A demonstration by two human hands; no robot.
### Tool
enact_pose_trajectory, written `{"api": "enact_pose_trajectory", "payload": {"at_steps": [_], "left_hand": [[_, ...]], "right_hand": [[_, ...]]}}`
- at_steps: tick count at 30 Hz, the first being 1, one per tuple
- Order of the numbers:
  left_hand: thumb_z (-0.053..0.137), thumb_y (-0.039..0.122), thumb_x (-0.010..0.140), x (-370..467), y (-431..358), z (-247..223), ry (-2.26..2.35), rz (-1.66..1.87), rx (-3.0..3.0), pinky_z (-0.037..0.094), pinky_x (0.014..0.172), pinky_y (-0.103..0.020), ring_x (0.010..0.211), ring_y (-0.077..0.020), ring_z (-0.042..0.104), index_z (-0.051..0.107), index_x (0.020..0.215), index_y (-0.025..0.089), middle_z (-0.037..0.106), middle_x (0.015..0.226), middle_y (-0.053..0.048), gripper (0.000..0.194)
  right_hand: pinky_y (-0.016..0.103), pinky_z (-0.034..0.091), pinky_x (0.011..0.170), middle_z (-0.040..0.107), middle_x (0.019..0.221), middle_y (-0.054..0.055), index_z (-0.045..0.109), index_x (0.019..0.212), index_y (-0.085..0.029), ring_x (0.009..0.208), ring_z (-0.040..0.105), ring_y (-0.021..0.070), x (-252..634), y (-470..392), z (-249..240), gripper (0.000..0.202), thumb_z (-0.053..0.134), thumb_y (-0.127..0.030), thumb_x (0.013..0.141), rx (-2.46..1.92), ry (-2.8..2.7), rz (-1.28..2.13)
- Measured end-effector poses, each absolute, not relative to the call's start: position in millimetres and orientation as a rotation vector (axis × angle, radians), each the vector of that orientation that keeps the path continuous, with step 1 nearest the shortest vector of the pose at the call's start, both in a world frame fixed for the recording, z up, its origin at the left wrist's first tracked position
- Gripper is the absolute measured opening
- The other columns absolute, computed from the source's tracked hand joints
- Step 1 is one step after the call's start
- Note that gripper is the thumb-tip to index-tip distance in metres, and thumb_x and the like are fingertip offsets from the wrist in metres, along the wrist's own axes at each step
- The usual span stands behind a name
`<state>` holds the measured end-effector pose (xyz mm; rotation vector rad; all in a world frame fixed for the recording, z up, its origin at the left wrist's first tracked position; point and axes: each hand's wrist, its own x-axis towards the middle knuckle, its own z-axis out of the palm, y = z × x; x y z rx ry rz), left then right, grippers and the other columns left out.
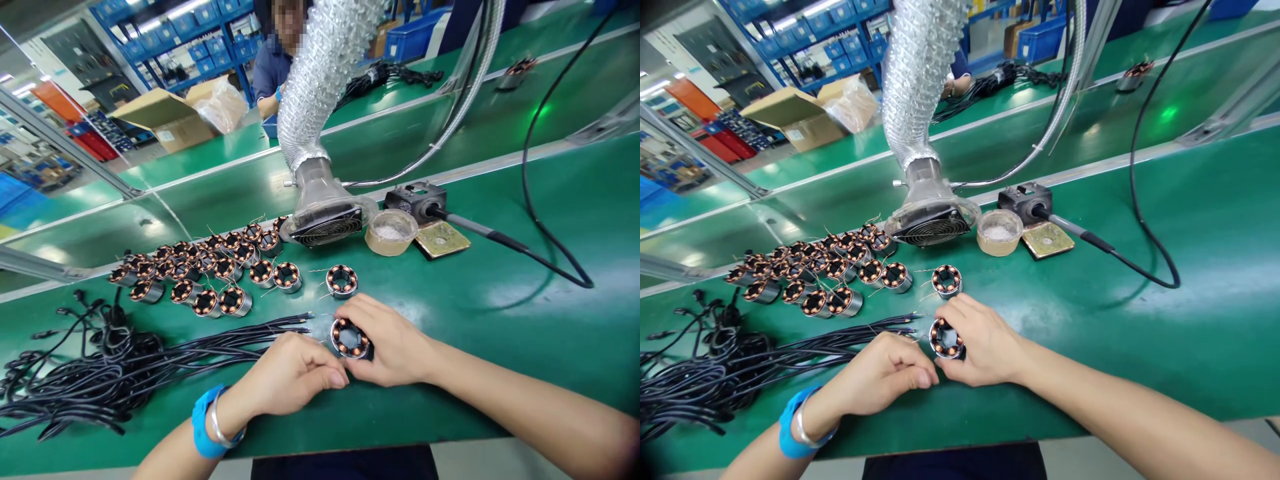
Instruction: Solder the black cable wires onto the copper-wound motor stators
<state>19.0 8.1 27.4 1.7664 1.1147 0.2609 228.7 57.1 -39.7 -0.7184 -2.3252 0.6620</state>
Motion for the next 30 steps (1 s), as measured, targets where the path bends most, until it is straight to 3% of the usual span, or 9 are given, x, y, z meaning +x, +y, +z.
{"api": "enact_pose_trajectory", "payload": {"at_steps": [5,10,13,17,18,20,24,27,30], "left_hand": [[0.051,0.034,0.096,-8.2,9.8,46.4,1.216,0.249,1.964,0.042,0.069,-0.023,0.073,-0.0142,0.06,0.068,0.103,0.023,0.069,0.085,-0.001,0.022],[0.029,0.03,0.103,-48.6,17.7,52.7,1.439,0.559,1.964,0.043,0.072,-0.026,0.077,-0.0153,0.055,0.057,0.097,0.02,0.06,0.084,-0.003,0.03],[0.028,0.032,0.103,-64.5,17.7,58.5,1.487,0.601,2.058,0.042,0.089,-0.033,0.098,-0.0192,0.055,0.057,0.109,0.022,0.063,0.103,-0.007,0.031],[0.038,0.034,0.101,-84.8,4.0,74.6,1.754,0.411,2.178,0.038,0.1,-0.04,0.111,-0.0226,0.054,0.06,0.121,0.029,0.063,0.12,-0.005,0.03],[0.039,0.035,0.101,-89.8,-0.3,77.9,1.798,0.413,2.143,0.04,0.098,-0.038,0.11,-0.0221,0.056,0.06,0.122,0.029,0.065,0.119,-0.004,0.031],[0.035,0.038,0.101,-97.5,-5.6,80.4,1.698,0.44,2.027,0.048,0.085,-0.032,0.094,-0.0187,0.063,0.06,0.124,0.027,0.068,0.108,-0.005,0.036],[0.025,0.037,0.103,-95.7,2.5,70.0,1.333,0.322,1.891,0.047,0.055,-0.023,0.053,-0.0111,0.058,0.06,0.122,0.019,0.067,0.074,-0.001,0.044],[0.047,0.033,0.097,-77.7,11.0,57.1,1.344,0.092,2.121,0.046,0.065,-0.025,0.07,-0.0152,0.065,0.067,0.107,0.021,0.071,0.081,-0.002,0.026],[0.07,0.025,0.079,-55.8,7.5,45.4,1.414,-0.043,2.289,0.042,0.063,-0.027,0.075,-0.0214,0.066,0.07,0.092,0.021,0.072,0.082,-0.004,0.013]], "right_hand": [[0.04,0.051,0.076,0.062,0.096,0.01,0.052,0.114,-0.015,0.086,0.057,0.0251,234.5,55.9,-37.7,0.049,0.069,-0.035,0.073,-0.736,-2.362,0.687],[0.045,0.052,0.075,0.065,0.099,0.014,0.054,0.117,-0.013,0.086,0.061,0.0282,243.4,61.8,-30.8,0.05,0.067,-0.04,0.076,-0.759,-2.394,0.573],[0.043,0.054,0.073,0.068,0.098,0.013,0.057,0.118,-0.013,0.084,0.065,0.0269,260.7,71.0,-25.4,0.054,0.06,-0.053,0.081,-0.58,-2.334,0.552],[0.026,0.047,0.051,0.069,0.07,0.007,0.069,0.084,-0.016,0.059,0.062,0.0154,296.6,97.8,-25.2,0.023,0.06,-0.037,0.088,-1.168,-1.73,0.667],[0.024,0.042,0.044,0.066,0.061,0.006,0.068,0.075,-0.013,0.05,0.057,0.0126,304.0,107.1,-26.7,0.024,0.065,-0.035,0.085,-1.387,-1.418,0.743],[0.021,0.03,0.034,0.064,0.059,0.008,0.065,0.081,-0.008,0.036,0.044,0.0071,313.8,126.4,-31.1,0.033,0.056,-0.038,0.09,-1.446,-1.213,0.755],[0.022,0.033,0.036,0.068,0.078,0.018,0.058,0.11,0.005,0.037,0.045,0.005,316.1,158.0,-39.6,0.05,0.062,-0.038,0.085,-1.506,-1.007,0.645],[0.023,0.037,0.039,0.07,0.085,0.02,0.057,0.121,0.004,0.038,0.047,0.0053,312.8,173.0,-41.5,0.06,0.071,-0.035,0.077,-1.523,-0.961,0.506],[0.027,0.04,0.04,0.071,0.075,0.017,0.07,0.105,0.0,0.037,0.051,0.0098,313.0,178.3,-40.6,0.048,0.077,-0.032,0.071,-1.533,-0.991,0.441]]}}
